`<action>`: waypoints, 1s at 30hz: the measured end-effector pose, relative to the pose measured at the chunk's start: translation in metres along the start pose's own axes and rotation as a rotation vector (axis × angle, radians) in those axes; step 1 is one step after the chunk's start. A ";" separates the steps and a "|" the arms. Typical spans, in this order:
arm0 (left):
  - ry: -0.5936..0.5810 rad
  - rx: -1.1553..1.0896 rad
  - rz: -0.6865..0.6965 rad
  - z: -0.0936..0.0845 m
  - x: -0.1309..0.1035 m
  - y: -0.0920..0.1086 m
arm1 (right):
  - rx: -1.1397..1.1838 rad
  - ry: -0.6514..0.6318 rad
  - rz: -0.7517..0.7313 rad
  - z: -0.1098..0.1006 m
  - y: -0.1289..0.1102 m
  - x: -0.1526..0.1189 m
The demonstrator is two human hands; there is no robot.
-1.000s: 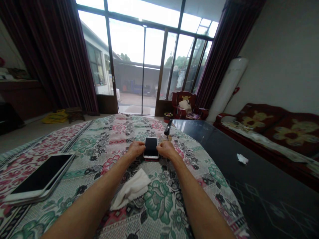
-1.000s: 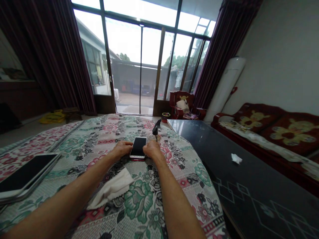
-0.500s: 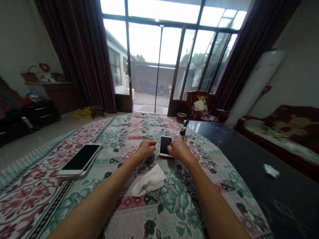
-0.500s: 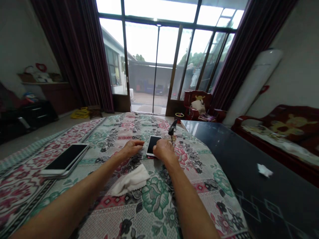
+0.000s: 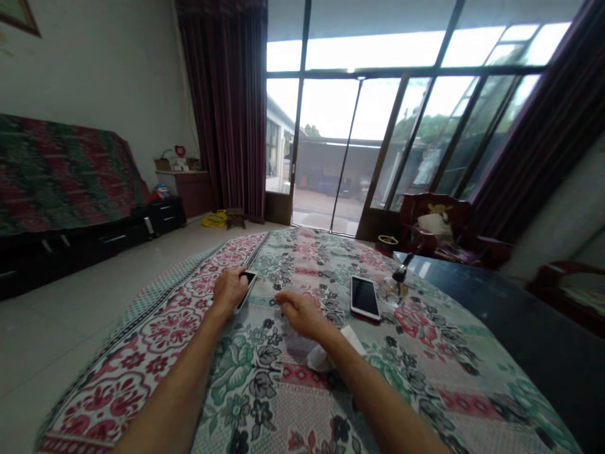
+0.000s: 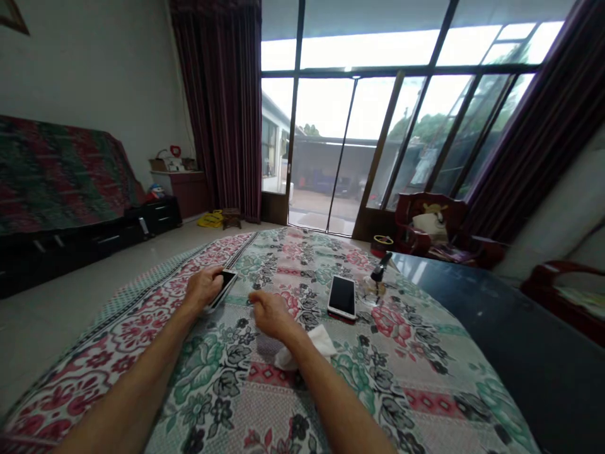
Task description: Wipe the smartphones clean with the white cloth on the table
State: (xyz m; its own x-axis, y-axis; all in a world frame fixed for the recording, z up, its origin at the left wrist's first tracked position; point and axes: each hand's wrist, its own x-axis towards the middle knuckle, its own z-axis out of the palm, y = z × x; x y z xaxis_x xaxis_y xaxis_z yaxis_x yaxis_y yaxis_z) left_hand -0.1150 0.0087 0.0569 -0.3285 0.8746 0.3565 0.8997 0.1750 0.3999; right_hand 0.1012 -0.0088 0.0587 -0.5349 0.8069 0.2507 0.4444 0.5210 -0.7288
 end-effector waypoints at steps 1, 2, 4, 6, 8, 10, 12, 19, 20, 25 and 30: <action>0.007 0.044 -0.043 -0.002 0.001 -0.011 | 0.079 0.019 0.030 0.012 -0.004 0.009; 0.007 0.052 -0.072 -0.004 0.002 -0.020 | 0.164 0.023 0.077 0.025 -0.008 0.018; -0.009 0.055 -0.103 -0.004 0.002 -0.033 | 0.308 0.048 0.155 0.051 -0.014 0.034; -0.034 0.044 -0.114 -0.003 0.001 -0.040 | 0.363 0.073 0.196 0.074 -0.017 0.044; -0.052 0.033 -0.118 -0.001 0.000 -0.043 | 0.391 0.054 0.208 0.092 -0.018 0.048; -0.056 0.021 -0.119 0.000 0.000 -0.043 | 0.389 0.052 0.224 0.103 -0.018 0.048; -0.050 0.012 -0.117 0.000 0.000 -0.041 | 0.374 0.063 0.234 0.106 -0.019 0.047; -0.022 0.016 -0.104 -0.006 0.000 -0.025 | 0.410 0.089 0.313 0.099 -0.024 0.044; -0.006 0.010 -0.093 -0.006 -0.001 -0.019 | 0.454 0.103 0.335 0.097 -0.024 0.043; 0.081 -0.078 0.065 0.006 -0.011 0.018 | 0.712 0.229 0.481 0.067 -0.018 0.027; 0.043 -0.193 0.155 0.032 -0.035 0.064 | 0.737 0.286 0.550 0.019 -0.001 -0.007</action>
State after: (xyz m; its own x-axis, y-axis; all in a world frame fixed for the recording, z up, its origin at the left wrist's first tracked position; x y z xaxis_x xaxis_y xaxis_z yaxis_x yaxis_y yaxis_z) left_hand -0.0367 0.0042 0.0430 -0.2060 0.8637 0.4600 0.8701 -0.0534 0.4899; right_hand 0.0912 -0.0201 0.0456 -0.1478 0.9742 -0.1708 -0.0343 -0.1777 -0.9835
